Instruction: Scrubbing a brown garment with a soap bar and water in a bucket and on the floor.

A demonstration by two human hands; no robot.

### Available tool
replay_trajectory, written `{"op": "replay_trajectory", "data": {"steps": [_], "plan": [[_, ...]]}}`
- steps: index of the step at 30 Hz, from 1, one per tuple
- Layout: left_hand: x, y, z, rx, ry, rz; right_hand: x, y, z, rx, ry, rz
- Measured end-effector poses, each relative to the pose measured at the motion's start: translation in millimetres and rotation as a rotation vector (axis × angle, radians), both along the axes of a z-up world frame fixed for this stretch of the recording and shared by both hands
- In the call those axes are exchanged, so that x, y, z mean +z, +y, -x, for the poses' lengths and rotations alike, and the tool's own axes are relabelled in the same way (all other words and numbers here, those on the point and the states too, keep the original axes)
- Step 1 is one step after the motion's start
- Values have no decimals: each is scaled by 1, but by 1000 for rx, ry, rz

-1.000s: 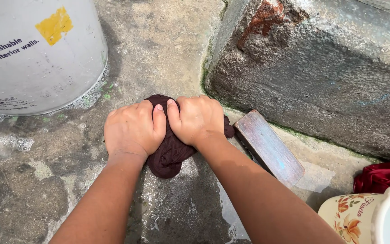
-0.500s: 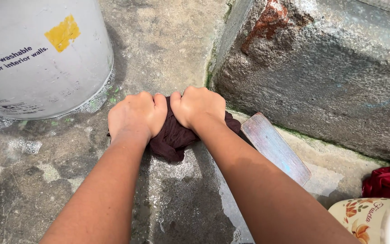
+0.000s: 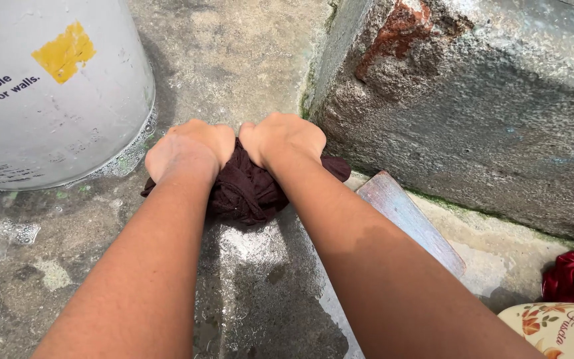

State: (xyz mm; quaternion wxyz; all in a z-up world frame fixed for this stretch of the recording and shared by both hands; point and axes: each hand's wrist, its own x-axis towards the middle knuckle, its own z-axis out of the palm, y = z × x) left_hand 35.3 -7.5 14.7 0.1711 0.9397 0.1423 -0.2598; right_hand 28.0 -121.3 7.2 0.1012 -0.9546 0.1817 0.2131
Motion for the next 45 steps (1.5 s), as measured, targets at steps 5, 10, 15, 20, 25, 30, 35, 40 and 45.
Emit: {"op": "replay_trajectory", "data": {"steps": [5, 10, 15, 20, 25, 30, 35, 40, 45], "plan": [[-3, -3, 0, -49, -55, -22, 1, 4, 2, -6, -61, 6], [-41, 20, 42, -211, -627, -14, -40, -1, 32, 286, -689, 30], [-66, 43, 88, -383, -954, 182, -23, 5, 96, 420, -779, -61], [-53, 51, 155, -411, -940, 299, -15, 8, 163, 444, -713, -55], [-46, 43, 228, -423, -951, 234, -14, 4, 238, 496, -780, -6], [-50, 31, 252, -406, -1051, 142, -25, 5, 263, 516, -856, 58], [-49, 30, 222, -389, -1025, 119, -38, 2, 236, 496, -950, 59], [-56, 26, 174, -346, -981, 82, -34, -8, 182, 538, -961, -2], [-57, 23, 146, -297, -909, 111, -31, -14, 150, 591, -936, -82]]}}
